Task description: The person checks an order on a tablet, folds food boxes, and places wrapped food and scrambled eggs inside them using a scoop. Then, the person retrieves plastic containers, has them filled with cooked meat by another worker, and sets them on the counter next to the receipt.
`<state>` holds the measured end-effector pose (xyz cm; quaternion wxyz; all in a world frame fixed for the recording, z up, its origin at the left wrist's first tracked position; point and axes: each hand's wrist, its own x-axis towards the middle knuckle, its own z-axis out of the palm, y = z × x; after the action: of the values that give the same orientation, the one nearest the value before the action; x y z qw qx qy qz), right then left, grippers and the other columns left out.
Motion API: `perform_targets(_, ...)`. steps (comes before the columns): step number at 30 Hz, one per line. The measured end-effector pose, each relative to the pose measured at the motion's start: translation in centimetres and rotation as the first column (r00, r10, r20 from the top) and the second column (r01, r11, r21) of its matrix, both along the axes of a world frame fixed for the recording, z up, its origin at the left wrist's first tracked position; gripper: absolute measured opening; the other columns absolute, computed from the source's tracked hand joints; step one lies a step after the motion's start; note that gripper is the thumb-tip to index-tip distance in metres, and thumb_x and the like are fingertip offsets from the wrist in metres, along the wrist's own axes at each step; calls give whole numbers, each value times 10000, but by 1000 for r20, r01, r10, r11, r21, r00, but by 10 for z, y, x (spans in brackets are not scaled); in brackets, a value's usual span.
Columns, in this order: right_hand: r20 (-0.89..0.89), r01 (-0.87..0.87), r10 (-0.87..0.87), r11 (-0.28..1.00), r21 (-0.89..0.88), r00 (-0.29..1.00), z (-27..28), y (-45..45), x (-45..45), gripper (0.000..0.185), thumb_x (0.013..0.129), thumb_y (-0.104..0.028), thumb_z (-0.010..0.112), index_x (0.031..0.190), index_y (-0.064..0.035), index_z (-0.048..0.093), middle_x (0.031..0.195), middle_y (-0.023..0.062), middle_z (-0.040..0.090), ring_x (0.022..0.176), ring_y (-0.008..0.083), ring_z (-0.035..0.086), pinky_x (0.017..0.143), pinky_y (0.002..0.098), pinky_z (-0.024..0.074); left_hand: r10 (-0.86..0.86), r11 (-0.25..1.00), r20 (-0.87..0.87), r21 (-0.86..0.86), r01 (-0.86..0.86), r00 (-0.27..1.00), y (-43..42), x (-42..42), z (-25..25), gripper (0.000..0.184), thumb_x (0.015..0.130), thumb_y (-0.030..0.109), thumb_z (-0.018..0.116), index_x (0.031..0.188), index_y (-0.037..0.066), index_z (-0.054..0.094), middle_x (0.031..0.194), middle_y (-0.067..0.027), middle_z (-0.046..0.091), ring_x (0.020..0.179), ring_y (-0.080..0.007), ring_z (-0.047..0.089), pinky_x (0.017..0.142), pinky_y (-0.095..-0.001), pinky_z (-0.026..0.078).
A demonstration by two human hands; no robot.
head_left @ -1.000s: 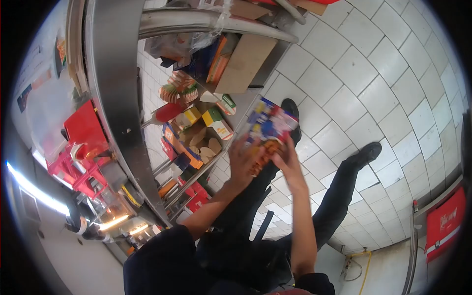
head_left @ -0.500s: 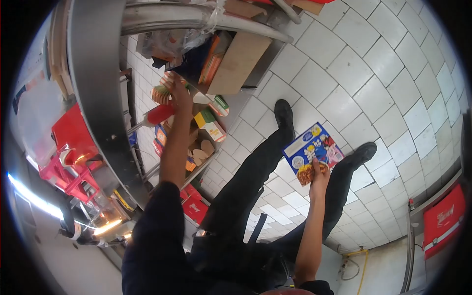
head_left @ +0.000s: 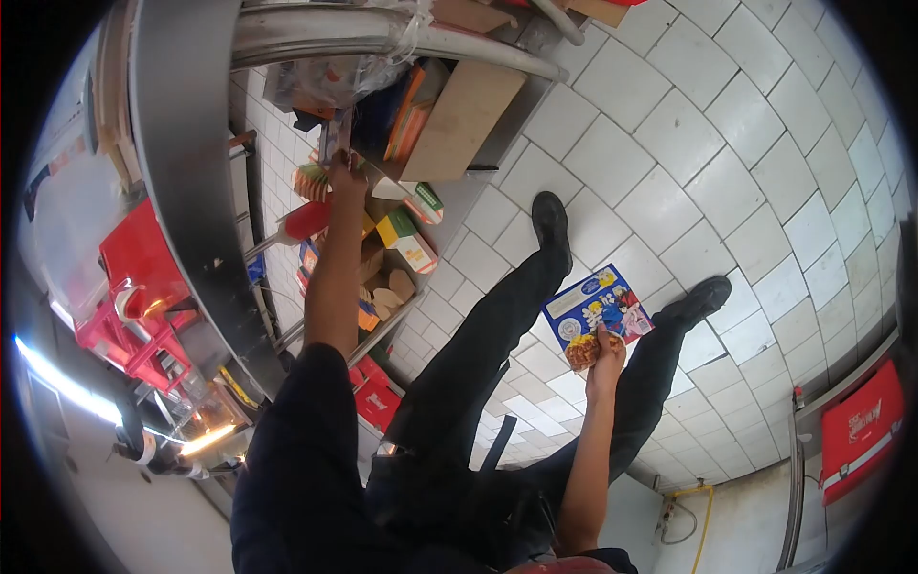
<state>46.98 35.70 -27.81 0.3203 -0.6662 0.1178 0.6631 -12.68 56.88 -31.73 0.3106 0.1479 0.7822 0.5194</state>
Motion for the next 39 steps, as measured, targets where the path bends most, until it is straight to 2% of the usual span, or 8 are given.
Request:
perform_targets(5, 18, -31, 31, 999, 39, 999, 15, 12, -4, 298, 980, -274, 704, 1033, 10, 631, 980, 60, 659, 903, 145, 606, 845, 283, 466, 351, 927, 264, 38, -373, 898, -74, 41, 20, 190, 987, 265, 608, 1118, 130, 635, 1011, -9, 665, 961, -136, 653, 772, -375, 526)
perform_targets(9, 31, -40, 39, 999, 26, 999, 39, 20, 10, 352, 1016, -391, 646, 940, -55, 574, 860, 15, 577, 801, 107, 567, 749, 256, 461, -9, 897, -402, -408, -170, 915, -170, 81, 36, 335, 967, 288, 665, 915, -43, 646, 1005, -139, 691, 884, -251, 655, 722, -422, 483)
perform_targets(13, 231, -159, 118, 973, 166, 966, 89, 47, 31, 416, 995, -409, 670, 1060, -3, 605, 838, 35, 634, 781, 139, 599, 741, 290, 488, -243, 882, -552, -468, -56, 798, -192, 198, 117, 381, 980, 295, 655, 921, -82, 664, 1046, -190, 685, 920, -280, 644, 778, -398, 479)
perform_targets(16, 476, -675, 536, 714, 185, 697, 118, 60, 77, 337, 931, -284, 740, 1119, -31, 622, 965, 99, 673, 912, 175, 638, 851, 314, 497, -148, 938, -350, -345, 19, 925, -211, 281, 165, 316, 1000, 245, 612, 1044, -60, 685, 1054, -156, 698, 953, -242, 640, 817, -363, 470)
perform_targets(19, 594, -726, 455, 584, 364, 664, 139, 72, 110, 353, 943, -219, 739, 1170, -6, 571, 1021, 85, 662, 896, 145, 599, 816, 294, 490, 84, 984, -252, -132, -121, 964, -195, 376, 245, 263, 1006, 207, 587, 1081, -25, 686, 1068, -87, 690, 941, -168, 609, 825, -310, 454)
perform_targets(28, 717, -870, 495, 229, 437, 491, 294, 124, 179, 422, 903, -236, 758, 1216, -26, 568, 1100, 153, 674, 1009, 233, 658, 879, 348, 505, -161, 987, 275, 69, 148, 948, -250, 542, 406, 190, 1001, 156, 557, 928, 6, 648, 1278, -88, 648, 1083, -113, 586, 953, -258, 432)
perform_targets(31, 119, -502, 643, 454, 736, 756, 346, 118, 189, 487, 859, -61, 744, 1304, -24, 550, 1243, 117, 624, 1108, 216, 621, 927, 341, 515, -167, 978, 220, 157, 135, 961, -268, 575, 469, 215, 994, 143, 549, 841, 1, 599, 1372, -145, 622, 1168, -139, 576, 1010, -284, 411)
perform_targets(39, 53, -587, 879, 271, 763, 474, 462, 101, 160, 521, 877, -7, 664, 1373, -8, 502, 1236, 127, 658, 1058, 231, 686, 866, 368, 593, -256, 880, -90, 390, 271, 962, -333, 553, 567, 236, 913, 119, 619, 1095, -17, 680, 1312, -171, 647, 1254, -260, 563, 1045, -347, 416)
